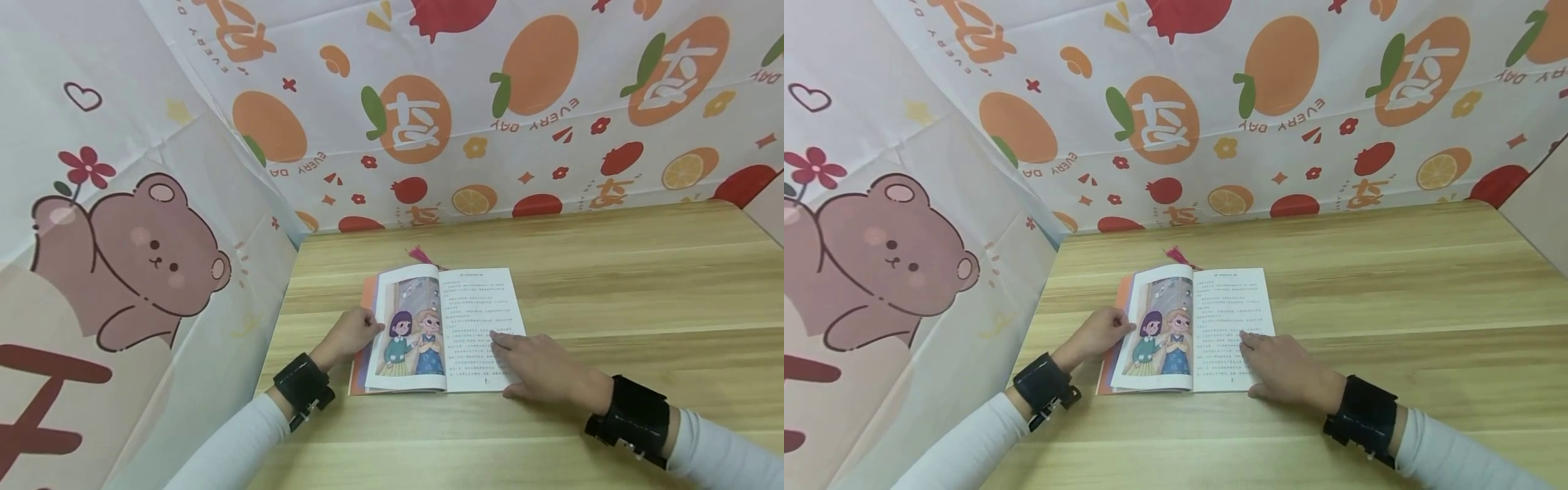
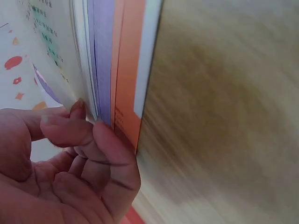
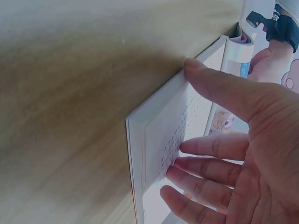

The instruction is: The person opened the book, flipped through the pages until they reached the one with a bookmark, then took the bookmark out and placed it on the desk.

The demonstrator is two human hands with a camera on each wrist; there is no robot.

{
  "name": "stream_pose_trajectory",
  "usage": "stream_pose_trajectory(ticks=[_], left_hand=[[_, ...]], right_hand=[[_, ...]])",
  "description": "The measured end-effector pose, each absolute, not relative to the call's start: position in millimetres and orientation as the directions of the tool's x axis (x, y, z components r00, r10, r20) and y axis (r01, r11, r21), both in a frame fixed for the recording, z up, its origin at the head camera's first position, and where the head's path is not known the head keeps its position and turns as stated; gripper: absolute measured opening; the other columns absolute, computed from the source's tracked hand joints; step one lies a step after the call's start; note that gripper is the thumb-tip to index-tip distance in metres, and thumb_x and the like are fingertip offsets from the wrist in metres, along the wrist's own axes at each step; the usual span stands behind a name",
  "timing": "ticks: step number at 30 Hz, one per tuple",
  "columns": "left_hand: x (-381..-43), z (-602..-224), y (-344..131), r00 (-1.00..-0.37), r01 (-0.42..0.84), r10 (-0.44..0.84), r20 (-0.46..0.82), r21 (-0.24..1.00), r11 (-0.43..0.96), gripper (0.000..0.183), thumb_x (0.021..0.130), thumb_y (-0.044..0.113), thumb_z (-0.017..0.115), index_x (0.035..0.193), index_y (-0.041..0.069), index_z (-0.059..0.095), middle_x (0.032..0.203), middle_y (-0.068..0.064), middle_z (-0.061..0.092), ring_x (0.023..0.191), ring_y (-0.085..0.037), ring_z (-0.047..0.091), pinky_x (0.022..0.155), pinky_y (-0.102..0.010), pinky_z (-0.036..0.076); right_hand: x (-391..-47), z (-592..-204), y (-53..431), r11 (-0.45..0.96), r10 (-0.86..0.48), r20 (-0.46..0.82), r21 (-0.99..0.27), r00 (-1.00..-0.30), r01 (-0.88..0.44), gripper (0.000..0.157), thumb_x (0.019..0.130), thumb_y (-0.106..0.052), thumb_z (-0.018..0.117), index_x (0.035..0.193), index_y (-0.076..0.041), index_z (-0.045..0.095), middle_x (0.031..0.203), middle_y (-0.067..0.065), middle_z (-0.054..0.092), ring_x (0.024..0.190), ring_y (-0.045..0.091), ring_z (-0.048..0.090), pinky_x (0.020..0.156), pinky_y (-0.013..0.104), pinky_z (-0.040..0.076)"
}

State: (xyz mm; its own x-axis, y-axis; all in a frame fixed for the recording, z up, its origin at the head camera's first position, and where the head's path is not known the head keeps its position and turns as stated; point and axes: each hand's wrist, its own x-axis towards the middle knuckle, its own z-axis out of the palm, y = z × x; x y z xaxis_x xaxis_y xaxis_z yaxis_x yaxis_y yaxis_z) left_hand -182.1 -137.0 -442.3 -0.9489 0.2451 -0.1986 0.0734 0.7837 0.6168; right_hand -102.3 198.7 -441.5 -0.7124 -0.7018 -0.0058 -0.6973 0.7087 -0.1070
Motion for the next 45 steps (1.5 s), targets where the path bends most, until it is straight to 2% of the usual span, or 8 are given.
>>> stream_pose_trajectory(ticks=[8, 11, 14, 17, 21, 26, 34, 45], left_hand=[[-179.4, -442.8, -122.6, -0.918, 0.364, 0.396, 0.039, 0.486, 0.795, 0.026, 0.075, 0.007, 0.066, 0.097, 0.010, 0.053, 0.074, -0.005, 0.055, 0.060, -0.015, 0.051, 0.046, -0.028, 0.044], [-174.0, -445.2, -115.4, -0.804, 0.587, 0.584, 0.108, 0.292, 0.755, 0.043, 0.079, 0.006, 0.060, 0.120, 0.019, 0.052, 0.110, -0.012, 0.057, 0.095, -0.020, 0.053, 0.072, -0.039, 0.052], [-166.6, -444.6, -110.0, -0.649, 0.761, 0.755, 0.091, 0.097, 0.642, 0.058, 0.084, 0.008, 0.053, 0.136, 0.030, 0.040, 0.145, -0.011, 0.029, 0.129, -0.027, 0.022, 0.099, -0.051, 0.035], [-159.3, -439.0, -104.2, -0.518, 0.855, 0.853, 0.057, 0.040, 0.517, 0.054, 0.088, 0.011, 0.047, 0.138, 0.028, 0.036, 0.151, -0.005, 0.022, 0.135, -0.025, 0.005, 0.106, -0.054, 0.022], [-151.4, -431.0, -92.0, -0.452, 0.891, 0.889, 0.075, 0.083, 0.446, 0.038, 0.090, 0.017, 0.043, 0.127, 0.016, 0.051, 0.137, -0.002, 0.047, 0.130, -0.018, 0.024, 0.106, -0.053, 0.025], [-140.3, -430.3, -72.0, -0.515, 0.851, 0.857, 0.010, 0.127, 0.509, 0.037, 0.089, 0.040, 0.048, 0.115, 0.016, 0.058, 0.129, -0.007, 0.048, 0.125, -0.019, 0.030, 0.096, -0.060, 0.035], [-121.7, -441.3, -38.2, -0.728, 0.664, 0.682, -0.071, 0.178, 0.726, 0.086, 0.065, 0.066, 0.063, 0.124, 0.005, 0.048, 0.141, -0.016, 0.035, 0.133, -0.028, 0.012, 0.090, -0.075, 0.025], [-126.8, -442.3, -30.2, -0.766, 0.619, 0.637, -0.086, 0.168, 0.767, 0.097, 0.056, 0.067, 0.068, 0.126, 0.005, 0.044, 0.141, -0.016, 0.034, 0.134, -0.028, 0.004, 0.090, -0.077, 0.020]], right_hand=[[-104.6, -437.0, 199.9, 0.701, -0.706, -0.021, -0.161, -0.708, -0.695, 0.069, 0.069, -0.048, 0.070, 0.116, 0.000, 0.058, 0.127, 0.020, 0.053, 0.105, 0.031, 0.053, 0.077, 0.047, 0.052], [-106.1, -437.4, 199.9, 0.692, -0.713, -0.019, -0.180, -0.700, -0.700, 0.067, 0.067, -0.049, 0.071, 0.114, -0.003, 0.060, 0.125, 0.018, 0.055, 0.102, 0.030, 0.055, 0.075, 0.046, 0.053], [-107.6, -438.7, 200.2, 0.682, -0.722, -0.013, -0.181, -0.691, -0.709, 0.067, 0.065, -0.050, 0.071, 0.113, -0.005, 0.062, 0.124, 0.016, 0.057, 0.100, 0.028, 0.056, 0.074, 0.045, 0.053], [-108.8, -439.8, 200.7, 0.674, -0.729, -0.006, -0.182, -0.684, -0.716, 0.067, 0.063, -0.051, 0.071, 0.113, -0.006, 0.062, 0.124, 0.015, 0.057, 0.099, 0.028, 0.057, 0.074, 0.045, 0.053], [-109.2, -440.2, 200.8, 0.668, -0.735, -0.009, -0.186, -0.678, -0.721, 0.067, 0.063, -0.049, 0.072, 0.114, -0.007, 0.061, 0.124, 0.015, 0.057, 0.097, 0.028, 0.058, 0.073, 0.044, 0.053], [-105.7, -438.8, 200.5, 0.673, -0.734, -0.043, -0.172, -0.677, -0.719, 0.070, 0.066, -0.049, 0.071, 0.117, -0.004, 0.059, 0.127, 0.017, 0.055, 0.103, 0.028, 0.055, 0.074, 0.044, 0.052], [-100.1, -432.2, 202.9, 0.739, -0.672, -0.064, -0.125, -0.738, -0.662, 0.071, 0.064, -0.048, 0.073, 0.106, 0.007, 0.058, 0.118, 0.028, 0.056, 0.098, 0.036, 0.056, 0.075, 0.049, 0.052], [-103.6, -428.0, 206.5, 0.762, -0.647, -0.130, -0.143, -0.752, -0.631, 0.073, 0.065, -0.045, 0.074, 0.114, 0.006, 0.056, 0.125, 0.026, 0.053, 0.105, 0.036, 0.052, 0.082, 0.052, 0.049]])
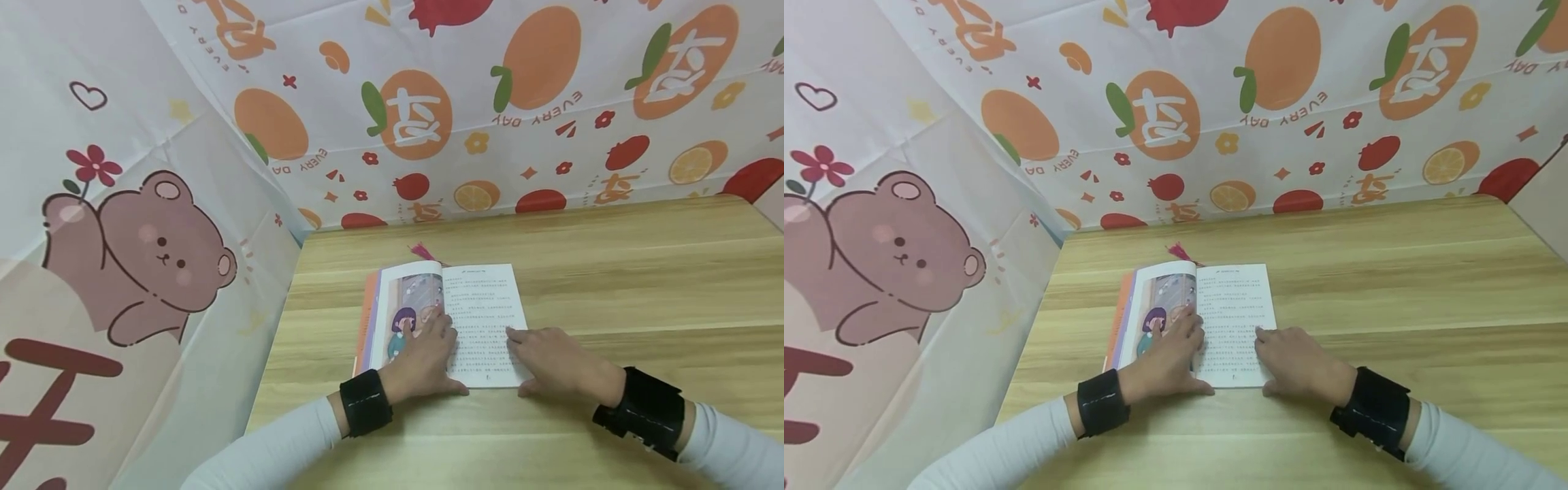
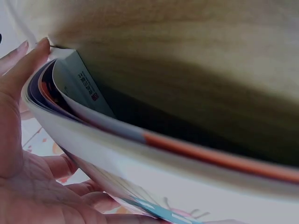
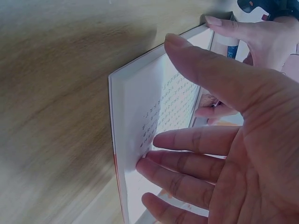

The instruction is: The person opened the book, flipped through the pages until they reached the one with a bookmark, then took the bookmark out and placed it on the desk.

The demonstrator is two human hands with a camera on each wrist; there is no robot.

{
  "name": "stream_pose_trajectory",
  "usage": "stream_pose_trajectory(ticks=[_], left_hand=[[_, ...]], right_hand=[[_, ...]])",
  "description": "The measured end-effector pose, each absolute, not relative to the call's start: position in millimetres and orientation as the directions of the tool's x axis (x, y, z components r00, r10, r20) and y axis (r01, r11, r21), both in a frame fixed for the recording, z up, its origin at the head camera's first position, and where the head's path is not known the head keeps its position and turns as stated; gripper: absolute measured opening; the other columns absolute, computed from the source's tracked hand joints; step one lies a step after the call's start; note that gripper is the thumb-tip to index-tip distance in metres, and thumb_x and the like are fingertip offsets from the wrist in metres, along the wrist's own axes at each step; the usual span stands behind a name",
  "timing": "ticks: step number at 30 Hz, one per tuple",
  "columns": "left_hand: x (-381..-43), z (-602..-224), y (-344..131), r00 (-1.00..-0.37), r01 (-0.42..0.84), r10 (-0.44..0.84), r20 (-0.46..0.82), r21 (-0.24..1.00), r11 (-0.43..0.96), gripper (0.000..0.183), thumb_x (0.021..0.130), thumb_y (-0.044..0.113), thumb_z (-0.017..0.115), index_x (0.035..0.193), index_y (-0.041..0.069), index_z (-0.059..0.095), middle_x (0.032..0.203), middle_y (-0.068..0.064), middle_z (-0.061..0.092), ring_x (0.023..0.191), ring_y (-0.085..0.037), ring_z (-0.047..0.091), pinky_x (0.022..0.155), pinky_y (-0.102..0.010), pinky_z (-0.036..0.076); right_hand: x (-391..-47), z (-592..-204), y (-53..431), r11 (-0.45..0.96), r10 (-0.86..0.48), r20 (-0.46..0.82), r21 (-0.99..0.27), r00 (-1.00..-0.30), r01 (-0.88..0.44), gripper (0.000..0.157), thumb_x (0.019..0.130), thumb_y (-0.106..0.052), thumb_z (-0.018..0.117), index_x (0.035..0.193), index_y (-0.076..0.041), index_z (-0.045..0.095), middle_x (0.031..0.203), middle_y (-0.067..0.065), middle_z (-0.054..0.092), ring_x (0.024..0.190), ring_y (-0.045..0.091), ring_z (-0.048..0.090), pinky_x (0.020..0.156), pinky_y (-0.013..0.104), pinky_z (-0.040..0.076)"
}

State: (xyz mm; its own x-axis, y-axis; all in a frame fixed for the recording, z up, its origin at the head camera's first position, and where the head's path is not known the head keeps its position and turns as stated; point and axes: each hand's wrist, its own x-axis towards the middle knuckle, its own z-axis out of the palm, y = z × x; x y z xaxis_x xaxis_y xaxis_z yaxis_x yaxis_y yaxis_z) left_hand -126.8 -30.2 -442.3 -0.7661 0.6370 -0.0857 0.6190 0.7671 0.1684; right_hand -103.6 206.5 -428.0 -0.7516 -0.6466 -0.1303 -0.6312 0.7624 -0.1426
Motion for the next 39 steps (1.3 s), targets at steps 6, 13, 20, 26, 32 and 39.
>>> stream_pose_trajectory(ticks=[6, 13, 20, 26, 32, 39], left_hand=[[-129.0, -441.8, -29.3, -0.770, 0.615, 0.633, -0.077, 0.172, 0.769, 0.093, 0.054, 0.066, 0.070, 0.122, 0.006, 0.047, 0.139, -0.015, 0.037, 0.134, -0.029, 0.005, 0.089, -0.078, 0.020], [-126.7, -443.5, -27.5, -0.765, 0.623, 0.638, -0.083, 0.150, 0.767, 0.088, 0.055, 0.065, 0.070, 0.118, 0.009, 0.049, 0.138, -0.014, 0.038, 0.134, -0.031, 0.007, 0.088, -0.077, 0.022], [-128.4, -441.7, -29.0, -0.766, 0.602, 0.634, -0.108, 0.225, 0.766, 0.081, 0.054, 0.064, 0.071, 0.111, 0.010, 0.052, 0.139, -0.013, 0.037, 0.134, -0.027, 0.004, 0.090, -0.077, 0.018], [-129.5, -440.1, -31.6, -0.760, 0.597, 0.639, -0.119, 0.263, 0.758, 0.079, 0.053, 0.063, 0.071, 0.110, 0.011, 0.053, 0.139, -0.013, 0.037, 0.135, -0.027, 0.003, 0.091, -0.077, 0.016], [-128.7, -441.5, -33.1, -0.761, 0.597, 0.640, -0.106, 0.273, 0.755, 0.074, 0.052, 0.063, 0.072, 0.103, 0.013, 0.054, 0.137, -0.012, 0.039, 0.134, -0.027, 0.004, 0.090, -0.078, 0.018], [-129.1, -443.0, -33.2, -0.765, 0.600, 0.637, -0.097, 0.255, 0.758, 0.077, 0.052, 0.064, 0.072, 0.107, 0.013, 0.054, 0.138, -0.011, 0.038, 0.134, -0.026, 0.004, 0.090, -0.077, 0.017]], right_hand=[[-104.3, -425.9, 204.8, 0.751, -0.658, -0.113, -0.165, -0.744, -0.639, 0.074, 0.066, -0.047, 0.072, 0.116, 0.005, 0.055, 0.128, 0.024, 0.051, 0.107, 0.035, 0.050, 0.084, 0.052, 0.047], [-103.4, -429.0, 201.3, 0.727, -0.684, -0.089, -0.167, -0.724, -0.666, 0.074, 0.068, -0.048, 0.070, 0.117, 0.005, 0.054, 0.128, 0.025, 0.050, 0.111, 0.036, 0.047, 0.086, 0.053, 0.046], [-103.8, -429.4, 200.2, 0.722, -0.688, -0.074, -0.172, -0.722, -0.670, 0.076, 0.066, -0.049, 0.071, 0.119, 0.003, 0.054, 0.130, 0.023, 0.048, 0.113, 0.034, 0.045, 0.086, 0.053, 0.046], [-103.8, -432.2, 196.1, 0.712, -0.695, -0.039, -0.175, -0.718, -0.680, 0.078, 0.067, -0.050, 0.070, 0.125, -0.002, 0.050, 0.136, 0.019, 0.044, 0.119, 0.031, 0.040, 0.088, 0.052, 0.045], [-103.6, -437.2, 190.9, 0.697, -0.710, -0.013, -0.161, -0.704, -0.699, 0.072, 0.068, -0.046, 0.071, 0.122, -0.002, 0.052, 0.131, 0.019, 0.050, 0.115, 0.032, 0.045, 0.086, 0.051, 0.047], [-107.9, -437.6, 190.2, 0.689, -0.718, -0.018, -0.161, -0.695, -0.707, 0.069, 0.068, -0.046, 0.071, 0.120, -0.004, 0.055, 0.127, 0.017, 0.054, 0.109, 0.029, 0.050, 0.082, 0.047, 0.050]])
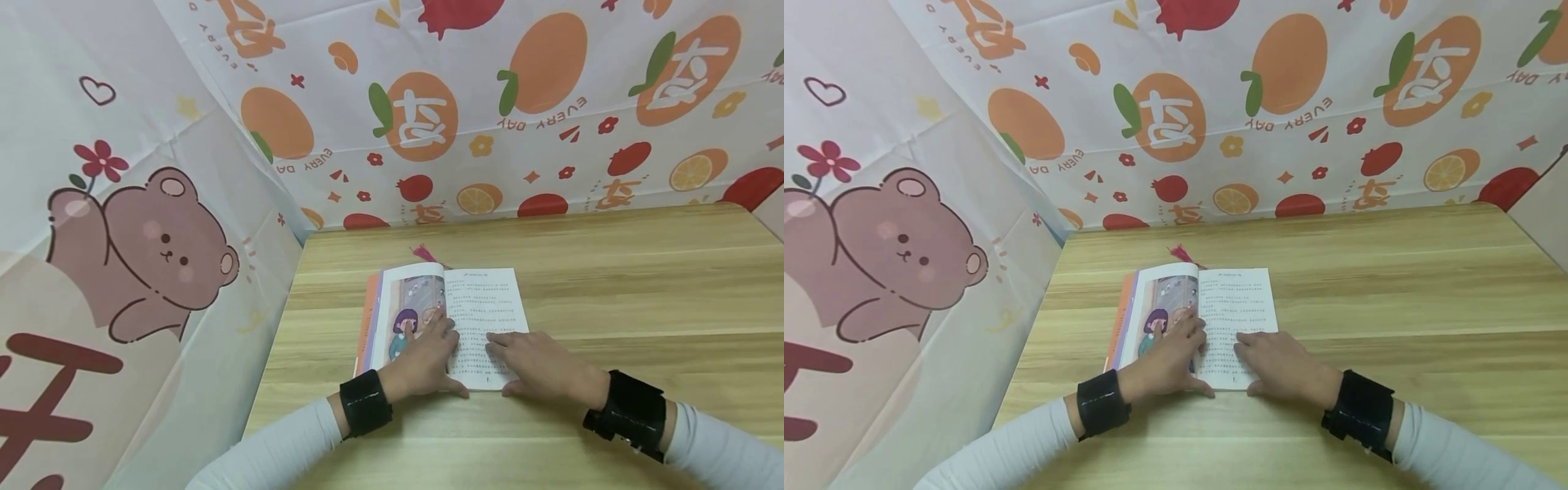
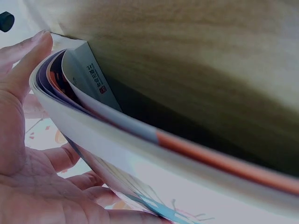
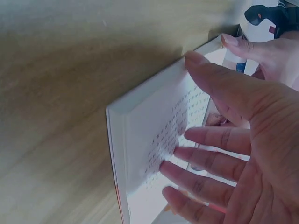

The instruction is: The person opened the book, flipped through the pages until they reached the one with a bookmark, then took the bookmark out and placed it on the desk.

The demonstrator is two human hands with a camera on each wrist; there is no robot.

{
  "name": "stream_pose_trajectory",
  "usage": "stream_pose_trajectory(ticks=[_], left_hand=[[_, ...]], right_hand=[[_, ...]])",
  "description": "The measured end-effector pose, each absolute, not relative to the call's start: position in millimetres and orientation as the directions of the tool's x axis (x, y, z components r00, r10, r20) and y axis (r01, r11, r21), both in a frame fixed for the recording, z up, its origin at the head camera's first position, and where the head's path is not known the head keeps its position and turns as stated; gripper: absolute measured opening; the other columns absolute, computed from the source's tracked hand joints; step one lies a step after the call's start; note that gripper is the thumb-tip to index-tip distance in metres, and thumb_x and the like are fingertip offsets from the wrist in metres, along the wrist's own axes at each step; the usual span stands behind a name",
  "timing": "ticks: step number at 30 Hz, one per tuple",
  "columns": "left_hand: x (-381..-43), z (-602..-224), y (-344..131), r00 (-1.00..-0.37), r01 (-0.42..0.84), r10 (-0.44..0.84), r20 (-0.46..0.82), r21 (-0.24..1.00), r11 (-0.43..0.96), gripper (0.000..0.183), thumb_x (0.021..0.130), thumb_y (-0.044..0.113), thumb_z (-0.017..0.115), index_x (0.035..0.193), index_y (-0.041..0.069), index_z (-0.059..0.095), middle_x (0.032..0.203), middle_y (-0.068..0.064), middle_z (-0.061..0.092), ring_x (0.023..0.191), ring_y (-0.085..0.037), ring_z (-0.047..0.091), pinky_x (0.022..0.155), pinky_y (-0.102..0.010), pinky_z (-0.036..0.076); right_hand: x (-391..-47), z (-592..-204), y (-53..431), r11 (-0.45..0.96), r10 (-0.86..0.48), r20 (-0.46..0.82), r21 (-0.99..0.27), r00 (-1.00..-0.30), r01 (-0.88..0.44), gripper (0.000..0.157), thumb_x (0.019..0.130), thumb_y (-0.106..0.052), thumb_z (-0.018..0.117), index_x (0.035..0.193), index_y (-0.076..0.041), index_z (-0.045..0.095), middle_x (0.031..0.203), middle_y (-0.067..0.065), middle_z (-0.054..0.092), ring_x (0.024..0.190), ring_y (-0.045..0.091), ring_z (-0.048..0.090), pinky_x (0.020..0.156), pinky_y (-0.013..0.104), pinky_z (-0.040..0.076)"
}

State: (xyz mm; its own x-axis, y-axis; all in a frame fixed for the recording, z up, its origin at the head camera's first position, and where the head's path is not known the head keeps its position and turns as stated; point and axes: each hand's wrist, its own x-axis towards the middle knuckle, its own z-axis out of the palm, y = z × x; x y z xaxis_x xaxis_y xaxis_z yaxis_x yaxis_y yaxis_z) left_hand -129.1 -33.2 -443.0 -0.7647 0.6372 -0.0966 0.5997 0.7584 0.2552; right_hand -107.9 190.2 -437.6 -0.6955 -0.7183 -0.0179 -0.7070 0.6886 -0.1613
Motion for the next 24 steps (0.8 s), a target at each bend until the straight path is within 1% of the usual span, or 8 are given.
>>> stream_pose_trajectory(ticks=[7, 9, 13, 16, 19, 22, 23, 24], left_hand=[[-128.4, -441.2, -32.6, -0.767, 0.598, 0.635, -0.090, 0.259, 0.759, 0.077, 0.053, 0.062, 0.073, 0.109, 0.013, 0.054, 0.139, -0.011, 0.039, 0.134, -0.026, 0.003, 0.091, -0.077, 0.016], [-127.8, -440.9, -32.0, -0.769, 0.597, 0.633, -0.090, 0.251, 0.762, 0.079, 0.053, 0.062, 0.073, 0.111, 0.013, 0.053, 0.139, -0.011, 0.039, 0.134, -0.026, 0.003, 0.091, -0.077, 0.017], [-127.5, -440.7, -31.8, -0.771, 0.597, 0.631, -0.090, 0.245, 0.764, 0.079, 0.053, 0.062, 0.073, 0.112, 0.013, 0.053, 0.139, -0.010, 0.039, 0.134, -0.025, 0.003, 0.091, -0.077, 0.016], [-128.5, -440.9, -33.2, -0.765, 0.600, 0.636, -0.097, 0.250, 0.760, 0.079, 0.053, 0.064, 0.072, 0.111, 0.013, 0.053, 0.139, -0.010, 0.039, 0.135, -0.025, 0.004, 0.091, -0.077, 0.016], [-131.1, -437.7, -36.2, -0.755, 0.591, 0.645, -0.118, 0.305, 0.747, 0.077, 0.056, 0.069, 0.066, 0.108, 0.014, 0.052, 0.138, -0.010, 0.040, 0.134, -0.025, 0.003, 0.092, -0.076, 0.017], [-136.3, -428.8, -41.2, -0.742, 0.548, 0.657, -0.134, 0.446, 0.708, 0.069, 0.066, 0.071, 0.055, 0.105, 0.014, 0.053, 0.132, -0.010, 0.049, 0.133, -0.024, 0.012, 0.095, -0.062, 0.033], [-138.4, -425.1, -43.4, -0.739, 0.522, 0.660, -0.134, 0.506, 0.687, 0.065, 0.072, 0.070, 0.050, 0.104, 0.014, 0.054, 0.127, -0.010, 0.053, 0.130, -0.023, 0.023, 0.091, -0.057, 0.039], [-140.4, -421.0, -45.8, -0.740, 0.488, 0.658, -0.137, 0.564, 0.666, 0.062, 0.077, 0.069, 0.044, 0.104, 0.014, 0.054, 0.122, -0.010, 0.056, 0.125, -0.023, 0.033, 0.088, -0.051, 0.043]], right_hand=[[-113.5, -432.8, 189.9, 0.673, -0.734, -0.019, -0.155, -0.679, -0.723, 0.059, 0.066, -0.042, 0.073, 0.113, -0.007, 0.062, 0.122, 0.012, 0.059, 0.094, 0.023, 0.059, 0.070, 0.039, 0.054], [-111.0, -430.8, 189.7, 0.673, -0.736, -0.047, -0.155, -0.676, -0.723, 0.054, 0.070, -0.033, 0.073, 0.116, -0.006, 0.060, 0.124, 0.014, 0.057, 0.098, 0.024, 0.057, 0.073, 0.041, 0.054], [-101.3, -428.3, 190.1, 0.680, -0.733, -0.086, -0.086, -0.675, -0.728, 0.046, 0.079, -0.011, 0.060, 0.123, -0.003, 0.053, 0.130, 0.019, 0.051, 0.113, 0.031, 0.047, 0.087, 0.049, 0.047], [-97.4, -428.7, 193.2, 0.721, -0.693, -0.001, 0.015, -0.721, -0.693, 0.050, 0.079, -0.001, 0.053, 0.128, 0.003, 0.044, 0.134, 0.026, 0.044, 0.117, 0.038, 0.041, 0.090, 0.055, 0.043], [-102.0, -428.5, 196.3, 0.819, -0.569, 0.190, 0.043, -0.800, -0.572, 0.060, 0.079, -0.008, 0.057, 0.131, 0.011, 0.034, 0.131, 0.033, 0.041, 0.111, 0.043, 0.045, 0.079, 0.052, 0.051], [-107.3, -427.6, 195.2, 0.876, -0.441, 0.298, -0.062, -0.847, -0.478, 0.072, 0.079, -0.020, 0.060, 0.132, 0.014, 0.025, 0.122, 0.035, 0.049, 0.094, 0.039, 0.056, 0.051, 0.040, 0.055], [-107.8, -427.6, 193.2, 0.869, -0.431, 0.297, -0.119, -0.852, -0.480, 0.072, 0.080, -0.022, 0.059, 0.134, 0.012, 0.025, 0.119, 0.033, 0.052, 0.088, 0.034, 0.059, 0.045, 0.036, 0.053], [-107.1, -428.3, 190.8, 0.849, -0.449, 0.280, -0.162, -0.848, -0.503, 0.068, 0.082, -0.023, 0.057, 0.135, 0.007, 0.027, 0.117, 0.028, 0.056, 0.087, 0.030, 0.059, 0.046, 0.035, 0.053]])
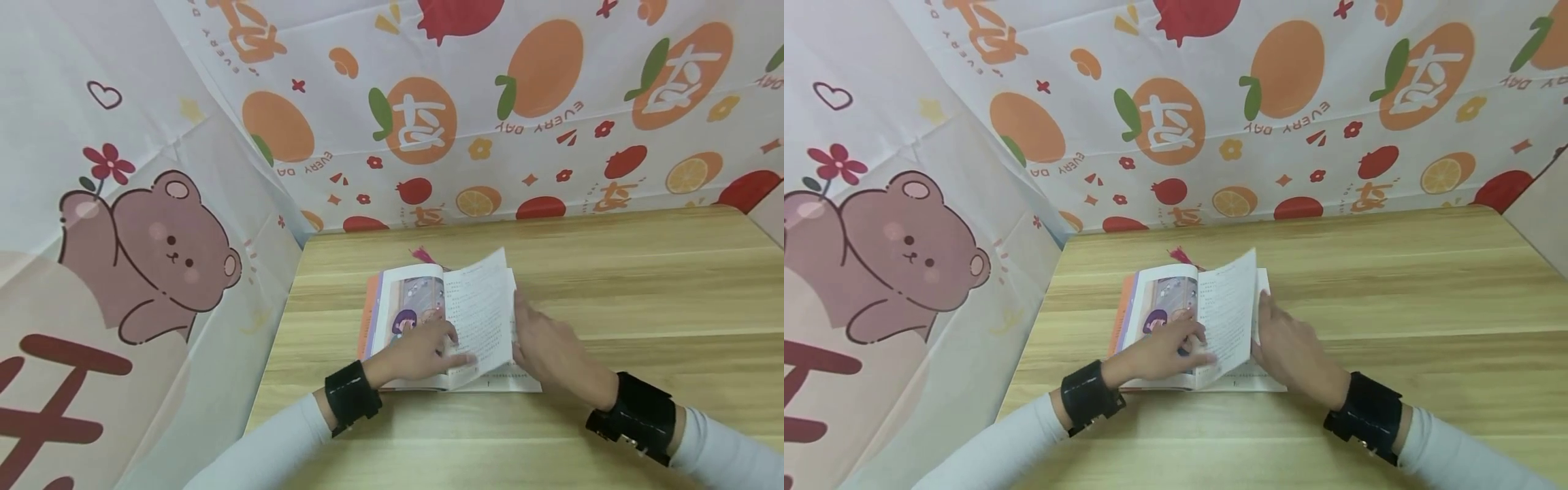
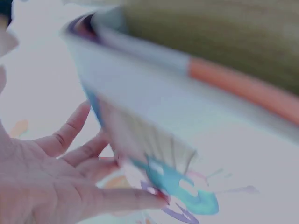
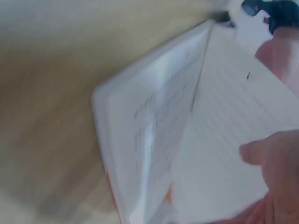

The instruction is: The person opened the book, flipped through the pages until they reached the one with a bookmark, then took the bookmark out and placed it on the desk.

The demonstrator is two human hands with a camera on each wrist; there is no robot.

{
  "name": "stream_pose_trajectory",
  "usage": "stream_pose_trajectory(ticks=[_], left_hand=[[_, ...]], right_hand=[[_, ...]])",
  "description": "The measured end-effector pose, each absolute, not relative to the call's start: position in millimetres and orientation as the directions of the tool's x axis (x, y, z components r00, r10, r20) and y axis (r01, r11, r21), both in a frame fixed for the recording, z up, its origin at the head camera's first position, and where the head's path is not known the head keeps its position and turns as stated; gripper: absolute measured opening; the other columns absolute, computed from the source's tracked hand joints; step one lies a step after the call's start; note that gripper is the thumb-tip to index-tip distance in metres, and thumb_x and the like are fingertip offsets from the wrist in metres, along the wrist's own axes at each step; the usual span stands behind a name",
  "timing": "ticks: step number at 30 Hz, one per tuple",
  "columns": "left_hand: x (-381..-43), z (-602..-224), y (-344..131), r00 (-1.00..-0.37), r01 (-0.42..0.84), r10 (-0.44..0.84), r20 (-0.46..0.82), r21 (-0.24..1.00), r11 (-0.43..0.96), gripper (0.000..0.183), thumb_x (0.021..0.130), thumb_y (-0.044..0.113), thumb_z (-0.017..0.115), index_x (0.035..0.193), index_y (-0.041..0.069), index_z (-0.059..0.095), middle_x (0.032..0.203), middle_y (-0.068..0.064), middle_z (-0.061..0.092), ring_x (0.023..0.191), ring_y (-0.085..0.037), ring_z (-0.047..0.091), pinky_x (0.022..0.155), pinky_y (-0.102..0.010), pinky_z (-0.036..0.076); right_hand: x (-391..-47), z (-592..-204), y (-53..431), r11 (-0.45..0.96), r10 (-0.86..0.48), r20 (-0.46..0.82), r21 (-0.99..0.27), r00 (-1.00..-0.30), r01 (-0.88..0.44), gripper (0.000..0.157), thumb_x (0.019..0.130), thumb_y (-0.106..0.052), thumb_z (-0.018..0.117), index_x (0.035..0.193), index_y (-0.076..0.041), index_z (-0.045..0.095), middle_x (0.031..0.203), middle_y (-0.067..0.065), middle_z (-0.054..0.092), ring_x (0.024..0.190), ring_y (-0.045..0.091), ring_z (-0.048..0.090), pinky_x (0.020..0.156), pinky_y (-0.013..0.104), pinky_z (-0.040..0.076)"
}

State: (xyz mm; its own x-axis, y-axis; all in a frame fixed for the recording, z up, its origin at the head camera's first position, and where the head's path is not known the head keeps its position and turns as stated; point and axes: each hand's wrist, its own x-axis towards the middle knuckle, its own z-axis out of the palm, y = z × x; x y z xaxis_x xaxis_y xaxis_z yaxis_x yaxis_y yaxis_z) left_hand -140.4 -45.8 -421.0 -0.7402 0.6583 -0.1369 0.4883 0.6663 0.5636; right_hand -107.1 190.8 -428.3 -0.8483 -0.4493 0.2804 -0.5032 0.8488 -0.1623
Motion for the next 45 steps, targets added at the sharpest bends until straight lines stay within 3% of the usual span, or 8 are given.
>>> stream_pose_trajectory(ticks=[6, 11, 16, 19, 28, 38, 42, 45], left_hand=[[-154.6, -401.9, -60.4, -0.800, 0.224, 0.583, -0.141, 0.831, 0.509, 0.058, 0.096, 0.047, 0.024, 0.115, 0.005, 0.058, 0.111, -0.014, 0.062, 0.096, -0.017, 0.056, 0.087, -0.042, 0.047], [-162.4, -391.9, -78.8, -0.853, 0.026, 0.495, -0.165, 0.934, 0.356, 0.054, 0.097, 0.039, 0.031, 0.111, -0.005, 0.058, 0.104, -0.024, 0.064, 0.088, -0.022, 0.061, 0.082, -0.046, 0.051], [-168.0, -382.9, -95.7, -0.916, 0.064, 0.384, -0.116, 0.902, 0.427, 0.046, 0.094, 0.038, 0.042, 0.081, 0.000, 0.065, 0.073, -0.008, 0.062, 0.064, -0.010, 0.053, 0.061, -0.030, 0.049], [-169.2, -386.0, -102.0, -0.925, 0.136, 0.373, -0.076, 0.849, 0.510, 0.040, 0.092, 0.027, 0.048, 0.058, 0.005, 0.048, 0.054, 0.001, 0.038, 0.047, -0.010, 0.033, 0.043, -0.025, 0.028], [-170.2, -413.5, -127.4, -0.958, 0.170, 0.279, -0.062, 0.662, 0.730, 0.032, 0.087, 0.017, 0.056, 0.056, 0.008, 0.052, 0.049, 0.002, 0.038, 0.043, -0.011, 0.037, 0.038, -0.023, 0.029], [-165.2, -434.8, -119.6, -0.955, 0.253, 0.292, -0.062, 0.346, 0.903, 0.014, 0.083, 0.019, 0.060, 0.079, 0.006, 0.057, 0.066, -0.006, 0.053, 0.053, -0.016, 0.048, 0.043, -0.028, 0.041], [-167.1, -439.0, -108.1, -0.911, 0.411, 0.404, 0.082, 0.116, 0.904, 0.048, 0.081, 0.014, 0.059, 0.126, 0.006, 0.043, 0.108, -0.017, 0.054, 0.089, -0.027, 0.054, 0.066, -0.041, 0.052], [-167.6, -440.3, -100.6, -0.788, 0.596, 0.604, 0.116, -0.100, 0.797, 0.069, 0.085, 0.013, 0.054, 0.144, 0.021, 0.019, 0.142, -0.022, 0.029, 0.123, -0.037, 0.031, 0.089, -0.055, 0.044]], right_hand=[[-95.6, -438.2, 169.2, 0.615, -0.740, 0.107, -0.292, -0.664, -0.733, 0.059, 0.092, -0.040, 0.043, 0.143, -0.020, 0.023, 0.144, 0.012, 0.035, 0.120, 0.021, 0.039, 0.087, 0.047, 0.048], [-88.9, -443.4, 158.2, 0.546, -0.809, 0.072, -0.279, -0.584, -0.790, 0.061, 0.092, -0.041, 0.042, 0.145, -0.028, 0.014, 0.151, 0.007, 0.020, 0.127, 0.019, 0.028, 0.090, 0.049, 0.044], [-90.4, -444.4, 154.5, 0.540, -0.821, 0.084, -0.207, -0.565, -0.816, 0.064, 0.090, -0.040, 0.047, 0.144, -0.029, 0.015, 0.151, 0.007, 0.019, 0.127, 0.019, 0.029, 0.089, 0.047, 0.046], [-91.7, -444.8, 154.5, 0.547, -0.821, 0.077, -0.174, -0.565, -0.819, 0.067, 0.089, -0.041, 0.048, 0.145, -0.028, 0.014, 0.151, 0.007, 0.018, 0.126, 0.019, 0.031, 0.089, 0.045, 0.046], [-95.2, -447.0, 167.6, 0.672, -0.726, -0.023, -0.233, -0.687, -0.703, 0.083, 0.078, -0.049, 0.060, 0.142, -0.010, 0.024, 0.150, 0.011, 0.021, 0.129, 0.030, 0.023, 0.095, 0.054, 0.038], [-105.2, -454.4, 172.8, 0.654, -0.749, 0.014, -0.142, -0.662, -0.743, 0.078, 0.081, -0.055, 0.053, 0.140, -0.008, 0.031, 0.146, 0.015, 0.031, 0.129, 0.032, 0.025, 0.096, 0.055, 0.037], [-106.0, -454.3, 172.8, 0.650, -0.756, 0.009, -0.115, -0.655, -0.751, 0.078, 0.082, -0.055, 0.052, 0.139, -0.006, 0.032, 0.145, 0.016, 0.032, 0.128, 0.029, 0.027, 0.098, 0.053, 0.035], [-105.7, -453.9, 171.8, 0.650, -0.757, 0.011, -0.097, -0.654, -0.754, 0.078, 0.082, -0.055, 0.051, 0.137, -0.003, 0.033, 0.144, 0.016, 0.033, 0.127, 0.028, 0.029, 0.098, 0.052, 0.035]])
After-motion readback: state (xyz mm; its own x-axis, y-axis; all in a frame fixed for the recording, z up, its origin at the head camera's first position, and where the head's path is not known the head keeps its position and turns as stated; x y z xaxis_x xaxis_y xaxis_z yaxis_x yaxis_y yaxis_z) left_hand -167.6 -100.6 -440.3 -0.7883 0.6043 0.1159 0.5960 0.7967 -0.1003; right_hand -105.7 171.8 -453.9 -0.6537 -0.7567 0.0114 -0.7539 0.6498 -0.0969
